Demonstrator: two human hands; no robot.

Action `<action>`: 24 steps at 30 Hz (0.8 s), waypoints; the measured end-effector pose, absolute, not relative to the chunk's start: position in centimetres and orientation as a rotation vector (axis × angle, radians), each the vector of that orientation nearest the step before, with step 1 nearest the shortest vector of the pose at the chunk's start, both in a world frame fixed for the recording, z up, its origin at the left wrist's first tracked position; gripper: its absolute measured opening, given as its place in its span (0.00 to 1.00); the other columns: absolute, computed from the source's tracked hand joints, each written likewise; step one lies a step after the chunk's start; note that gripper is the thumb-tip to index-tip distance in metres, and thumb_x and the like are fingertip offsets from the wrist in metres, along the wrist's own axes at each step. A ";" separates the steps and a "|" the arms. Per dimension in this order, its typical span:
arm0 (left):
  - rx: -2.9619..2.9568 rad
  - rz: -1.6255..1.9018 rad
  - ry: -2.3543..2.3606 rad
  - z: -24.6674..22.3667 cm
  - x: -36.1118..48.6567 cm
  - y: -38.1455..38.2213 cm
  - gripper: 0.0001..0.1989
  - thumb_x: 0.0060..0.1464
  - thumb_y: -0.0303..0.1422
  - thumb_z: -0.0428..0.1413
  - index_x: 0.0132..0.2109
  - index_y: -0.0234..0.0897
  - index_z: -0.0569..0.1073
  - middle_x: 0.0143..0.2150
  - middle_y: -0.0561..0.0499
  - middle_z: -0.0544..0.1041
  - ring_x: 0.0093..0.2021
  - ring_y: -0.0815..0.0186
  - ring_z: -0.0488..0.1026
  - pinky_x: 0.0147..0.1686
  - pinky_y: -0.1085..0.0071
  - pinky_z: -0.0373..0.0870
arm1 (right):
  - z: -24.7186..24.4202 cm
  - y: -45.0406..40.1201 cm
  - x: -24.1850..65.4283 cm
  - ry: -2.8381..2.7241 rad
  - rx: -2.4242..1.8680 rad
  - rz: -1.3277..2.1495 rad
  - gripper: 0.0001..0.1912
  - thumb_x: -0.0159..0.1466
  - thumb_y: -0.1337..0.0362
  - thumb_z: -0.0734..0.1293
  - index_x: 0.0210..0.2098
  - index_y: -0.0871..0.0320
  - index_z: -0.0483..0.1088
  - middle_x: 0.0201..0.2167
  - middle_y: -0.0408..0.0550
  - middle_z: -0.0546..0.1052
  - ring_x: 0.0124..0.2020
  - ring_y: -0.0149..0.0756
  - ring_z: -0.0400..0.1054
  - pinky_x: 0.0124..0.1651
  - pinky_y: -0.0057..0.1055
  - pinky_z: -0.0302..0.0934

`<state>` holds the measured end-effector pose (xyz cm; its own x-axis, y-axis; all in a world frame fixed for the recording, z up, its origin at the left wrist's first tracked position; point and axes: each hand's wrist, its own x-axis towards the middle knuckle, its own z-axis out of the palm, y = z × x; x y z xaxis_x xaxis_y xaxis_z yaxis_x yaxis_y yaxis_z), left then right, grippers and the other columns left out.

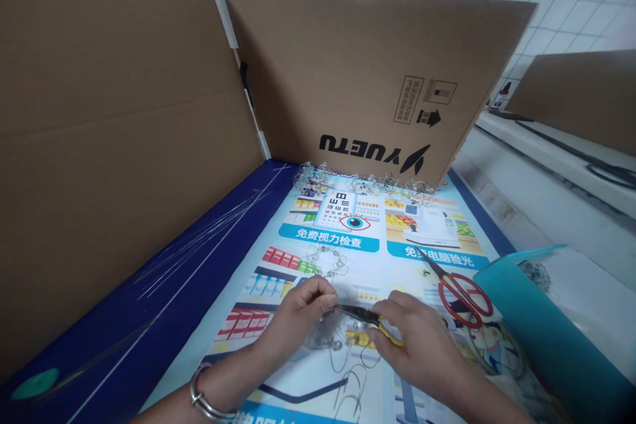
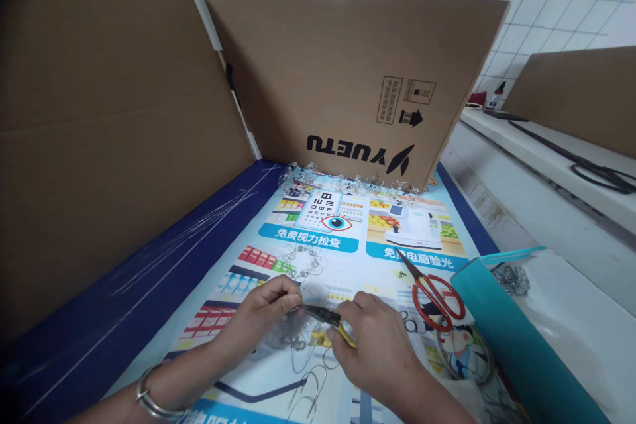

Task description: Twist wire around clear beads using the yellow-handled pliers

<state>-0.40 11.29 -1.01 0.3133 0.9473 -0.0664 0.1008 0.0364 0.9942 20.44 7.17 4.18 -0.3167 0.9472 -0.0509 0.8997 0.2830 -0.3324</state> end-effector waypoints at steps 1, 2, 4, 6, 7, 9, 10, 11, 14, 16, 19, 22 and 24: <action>1.365 0.888 1.054 -1.0 -0.4 11.3 0.06 0.54 0.30 0.51 0.29 0.35 0.67 0.25 0.54 0.69 0.27 0.71 0.62 0.28 0.74 0.58 | 4.3 7.2 20.6 -2.383 -1.735 0.455 0.10 0.60 0.56 0.59 0.38 0.51 0.68 0.33 0.45 0.69 0.36 0.36 0.64 0.36 0.28 0.53; 1.357 0.893 1.051 -1.1 -0.5 11.4 0.06 0.54 0.30 0.51 0.29 0.35 0.67 0.26 0.54 0.70 0.27 0.71 0.62 0.28 0.74 0.58 | 4.3 7.3 20.6 -2.379 -1.736 0.452 0.10 0.60 0.56 0.60 0.38 0.51 0.68 0.33 0.45 0.69 0.36 0.37 0.64 0.37 0.29 0.53; 1.348 0.905 1.042 -1.2 -0.5 11.6 0.05 0.53 0.29 0.52 0.29 0.35 0.68 0.26 0.54 0.69 0.28 0.71 0.63 0.29 0.74 0.58 | 4.3 7.4 20.8 -2.377 -1.736 0.450 0.11 0.60 0.56 0.60 0.39 0.51 0.68 0.34 0.46 0.68 0.37 0.37 0.63 0.37 0.29 0.53; 1.344 0.916 1.023 -1.3 -0.6 11.7 0.05 0.53 0.29 0.53 0.29 0.35 0.68 0.26 0.54 0.69 0.28 0.71 0.63 0.29 0.74 0.58 | 4.3 7.4 20.7 -2.384 -1.734 0.461 0.11 0.60 0.56 0.60 0.39 0.52 0.68 0.33 0.46 0.68 0.37 0.37 0.63 0.37 0.29 0.53; 1.339 0.918 1.008 -1.4 -0.6 11.7 0.05 0.53 0.29 0.53 0.29 0.35 0.68 0.26 0.55 0.69 0.28 0.71 0.63 0.29 0.74 0.58 | 4.3 7.4 20.7 -2.389 -1.730 0.470 0.11 0.60 0.56 0.60 0.38 0.52 0.68 0.33 0.46 0.68 0.37 0.37 0.63 0.37 0.29 0.53; 1.325 0.920 0.978 -1.5 -0.6 11.7 0.04 0.52 0.29 0.53 0.30 0.35 0.68 0.26 0.55 0.68 0.28 0.71 0.62 0.29 0.75 0.58 | 4.2 7.3 20.6 -2.394 -1.723 0.479 0.10 0.60 0.56 0.60 0.38 0.52 0.68 0.33 0.46 0.68 0.36 0.37 0.63 0.37 0.29 0.53; 1.318 0.918 0.967 -1.5 -0.6 11.7 0.04 0.52 0.29 0.53 0.30 0.35 0.68 0.26 0.55 0.67 0.28 0.71 0.62 0.28 0.75 0.58 | 4.2 7.3 20.6 -2.393 -1.718 0.477 0.10 0.60 0.56 0.60 0.38 0.52 0.68 0.33 0.46 0.68 0.36 0.37 0.63 0.37 0.30 0.53; 1.312 0.917 0.959 -1.6 -0.6 11.6 0.04 0.52 0.30 0.54 0.30 0.35 0.68 0.26 0.55 0.67 0.28 0.71 0.62 0.28 0.75 0.57 | 4.1 7.3 20.6 -2.390 -1.712 0.475 0.10 0.60 0.57 0.60 0.38 0.52 0.68 0.33 0.46 0.68 0.37 0.38 0.63 0.37 0.30 0.53; 1.303 0.918 0.937 -1.7 -0.7 11.6 0.04 0.52 0.30 0.54 0.31 0.35 0.68 0.27 0.55 0.66 0.28 0.72 0.61 0.28 0.75 0.57 | 4.0 7.2 20.5 -2.381 -1.690 0.474 0.11 0.60 0.57 0.60 0.40 0.51 0.68 0.34 0.46 0.68 0.37 0.38 0.63 0.37 0.30 0.53; 1.308 0.924 0.910 -1.7 -0.7 11.6 0.04 0.52 0.30 0.54 0.31 0.35 0.68 0.28 0.54 0.66 0.28 0.72 0.61 0.28 0.75 0.57 | 4.0 7.2 20.5 -2.381 -1.672 0.481 0.11 0.60 0.57 0.60 0.41 0.50 0.68 0.34 0.45 0.68 0.37 0.38 0.63 0.37 0.30 0.53; 1.317 0.916 0.886 -1.6 -0.7 11.6 0.04 0.52 0.30 0.54 0.31 0.35 0.69 0.29 0.54 0.67 0.29 0.71 0.61 0.29 0.75 0.57 | 4.0 7.2 20.5 -2.381 -1.663 0.488 0.11 0.60 0.58 0.60 0.41 0.49 0.67 0.34 0.45 0.68 0.36 0.37 0.63 0.37 0.30 0.53; 1.312 0.900 0.890 -1.6 -0.7 11.6 0.04 0.52 0.31 0.54 0.31 0.35 0.69 0.28 0.55 0.66 0.28 0.72 0.60 0.28 0.75 0.57 | 4.1 7.2 20.5 -2.386 -1.660 0.484 0.11 0.60 0.58 0.60 0.41 0.49 0.67 0.34 0.45 0.68 0.36 0.37 0.63 0.37 0.30 0.53; 1.319 0.894 0.891 -1.7 -0.8 11.6 0.05 0.52 0.32 0.54 0.31 0.35 0.69 0.28 0.54 0.67 0.28 0.71 0.61 0.29 0.74 0.57 | 4.1 7.1 20.5 -2.393 -1.664 0.469 0.11 0.60 0.59 0.60 0.42 0.49 0.67 0.34 0.45 0.68 0.36 0.37 0.63 0.37 0.30 0.52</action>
